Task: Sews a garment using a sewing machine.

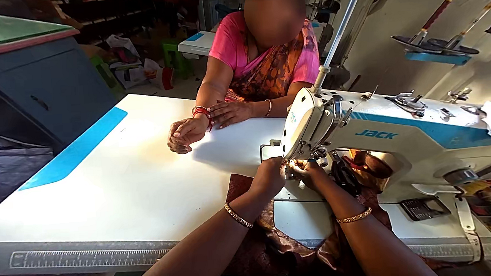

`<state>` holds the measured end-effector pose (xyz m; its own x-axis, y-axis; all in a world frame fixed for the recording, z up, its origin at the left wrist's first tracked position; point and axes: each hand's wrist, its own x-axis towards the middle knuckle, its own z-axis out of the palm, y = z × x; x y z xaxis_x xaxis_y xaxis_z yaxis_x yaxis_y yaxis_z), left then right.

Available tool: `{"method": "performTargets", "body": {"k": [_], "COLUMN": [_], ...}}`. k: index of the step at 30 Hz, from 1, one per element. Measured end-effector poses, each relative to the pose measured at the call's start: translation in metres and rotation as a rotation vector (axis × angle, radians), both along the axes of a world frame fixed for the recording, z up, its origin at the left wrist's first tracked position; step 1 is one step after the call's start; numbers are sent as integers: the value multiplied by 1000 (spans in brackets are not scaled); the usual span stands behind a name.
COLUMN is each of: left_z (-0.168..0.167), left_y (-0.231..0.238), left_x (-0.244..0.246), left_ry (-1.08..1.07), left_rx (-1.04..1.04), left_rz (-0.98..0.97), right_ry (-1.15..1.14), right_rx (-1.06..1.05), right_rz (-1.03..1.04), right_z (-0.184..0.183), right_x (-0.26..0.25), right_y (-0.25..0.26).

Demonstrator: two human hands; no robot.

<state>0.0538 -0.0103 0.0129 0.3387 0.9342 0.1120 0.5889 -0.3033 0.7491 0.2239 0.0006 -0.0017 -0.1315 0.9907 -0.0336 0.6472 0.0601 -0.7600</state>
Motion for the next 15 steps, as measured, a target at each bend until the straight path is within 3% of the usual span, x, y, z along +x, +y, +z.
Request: {"method": "performTargets", "body": {"k": [4, 7, 11, 13, 15], "left_z": [14, 13, 19, 23, 24], "left_y": [-3, 2, 6, 8, 9], "left_x": [-6, -12, -21, -25, -28], "left_ry": [10, -42, -33, 24, 66], "left_rx": [-10, 19, -25, -54, -43], "left_rz": [-21, -2, 48, 45, -3], "right_ry": [27, 386, 905, 918, 622], "right_rx": [-60, 14, 68, 22, 7], "right_rz": [-157, -310, -427, -508, -491], "right_z": [-6, -13, 5, 18, 19], "right_x": [6, 6, 2, 2, 8], "right_y": [4, 3, -5, -5, -6]}}
